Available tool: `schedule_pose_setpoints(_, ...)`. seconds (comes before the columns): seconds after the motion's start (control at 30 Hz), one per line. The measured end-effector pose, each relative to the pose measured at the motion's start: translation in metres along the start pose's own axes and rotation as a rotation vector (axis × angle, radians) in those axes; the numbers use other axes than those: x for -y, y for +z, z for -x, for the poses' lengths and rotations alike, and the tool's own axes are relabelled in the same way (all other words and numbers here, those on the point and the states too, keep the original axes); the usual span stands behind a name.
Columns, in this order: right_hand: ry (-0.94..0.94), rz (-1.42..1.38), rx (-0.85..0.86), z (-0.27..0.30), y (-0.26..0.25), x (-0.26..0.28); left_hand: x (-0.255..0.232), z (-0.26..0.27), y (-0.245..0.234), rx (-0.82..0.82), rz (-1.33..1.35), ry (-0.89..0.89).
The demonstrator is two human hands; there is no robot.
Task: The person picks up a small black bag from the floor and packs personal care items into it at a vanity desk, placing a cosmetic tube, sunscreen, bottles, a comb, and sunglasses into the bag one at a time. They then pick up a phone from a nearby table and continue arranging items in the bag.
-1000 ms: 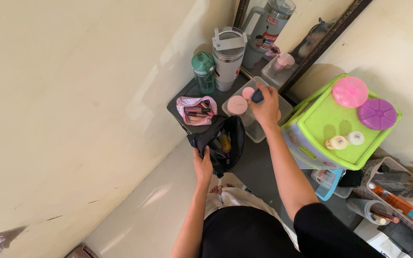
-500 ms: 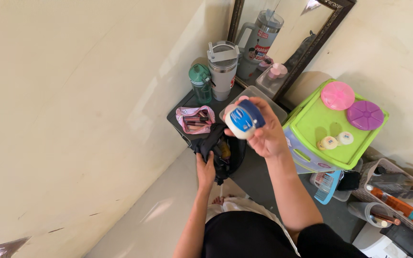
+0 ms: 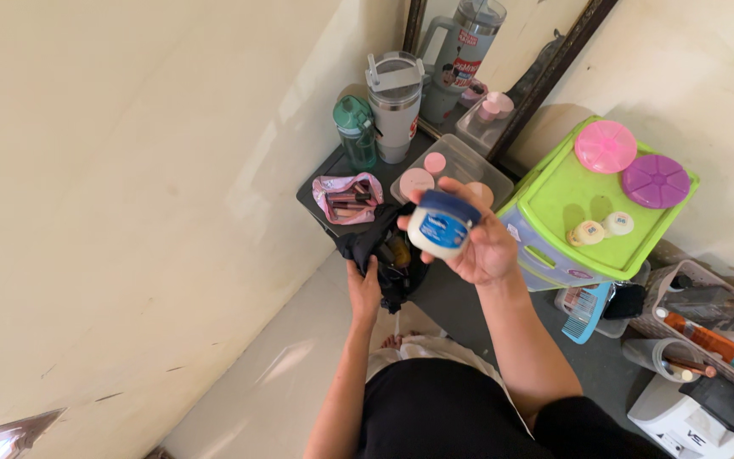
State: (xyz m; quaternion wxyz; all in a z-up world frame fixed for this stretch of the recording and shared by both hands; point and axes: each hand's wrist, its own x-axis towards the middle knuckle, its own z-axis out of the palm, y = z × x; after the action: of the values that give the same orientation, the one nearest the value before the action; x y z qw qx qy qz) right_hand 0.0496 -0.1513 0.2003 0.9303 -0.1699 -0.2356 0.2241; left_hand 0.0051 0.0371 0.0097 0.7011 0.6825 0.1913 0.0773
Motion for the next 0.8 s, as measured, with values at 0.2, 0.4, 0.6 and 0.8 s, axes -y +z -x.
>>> schedule_pose_setpoints(0.2, 0.329, 0.728, -0.415, -0.002, -0.024, -0.016, -0.005, 0.005, -0.002, 0.015, 0.012, -0.011)
schedule_pose_setpoints(0.4, 0.644, 1.733, -0.469, 0.012, -0.074, -0.074, -0.011, 0.008, -0.004, 0.033, 0.037, -0.009)
schedule_pose_setpoints(0.6, 0.634, 1.922, -0.384, 0.027, -0.117, -0.101, -0.012, 0.008, -0.009, -0.024, -0.057, 0.033)
schedule_pose_setpoints(0.8, 0.704, 1.902, -0.43, 0.029, -0.109, -0.096, -0.01, 0.009, -0.013, -0.062, -0.139, -0.028)
